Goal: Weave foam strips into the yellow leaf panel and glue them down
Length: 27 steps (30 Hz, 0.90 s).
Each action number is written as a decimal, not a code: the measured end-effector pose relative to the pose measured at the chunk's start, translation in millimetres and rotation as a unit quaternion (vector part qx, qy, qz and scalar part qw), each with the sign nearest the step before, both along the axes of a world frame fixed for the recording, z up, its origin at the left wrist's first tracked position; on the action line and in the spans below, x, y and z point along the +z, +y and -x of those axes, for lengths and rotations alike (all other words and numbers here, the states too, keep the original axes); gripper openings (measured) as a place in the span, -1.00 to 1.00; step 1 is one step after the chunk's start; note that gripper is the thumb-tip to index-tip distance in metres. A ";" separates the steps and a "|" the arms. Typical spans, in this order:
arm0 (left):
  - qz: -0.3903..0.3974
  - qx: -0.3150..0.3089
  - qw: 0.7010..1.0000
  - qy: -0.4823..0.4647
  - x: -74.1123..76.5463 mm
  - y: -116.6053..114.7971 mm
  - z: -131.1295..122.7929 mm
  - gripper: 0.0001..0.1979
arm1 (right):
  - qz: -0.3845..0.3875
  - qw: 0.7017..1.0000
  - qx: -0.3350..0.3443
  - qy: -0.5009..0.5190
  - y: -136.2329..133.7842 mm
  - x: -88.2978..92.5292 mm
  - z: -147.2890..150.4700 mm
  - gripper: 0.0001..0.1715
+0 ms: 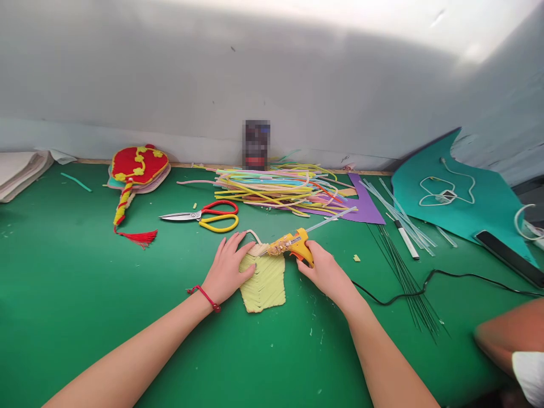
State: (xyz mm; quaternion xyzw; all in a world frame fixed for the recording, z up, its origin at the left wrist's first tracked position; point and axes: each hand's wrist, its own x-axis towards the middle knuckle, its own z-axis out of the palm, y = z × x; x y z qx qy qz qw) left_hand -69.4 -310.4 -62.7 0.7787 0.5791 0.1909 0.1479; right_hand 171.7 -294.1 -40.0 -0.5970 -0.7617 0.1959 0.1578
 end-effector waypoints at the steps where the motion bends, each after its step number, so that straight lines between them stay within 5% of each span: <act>1: -0.002 0.000 1.000 0.000 -0.3 0.1 0.1 -0.53 | -0.001 1.000 -0.001 0.001 0.2 0.0 -0.3 -0.74; 27: 0.010 0.002 1.000 0.009 2.6 -0.2 -0.9 -0.53 | -0.007 0.999 -0.033 -0.017 1.4 4.6 -4.7 -0.77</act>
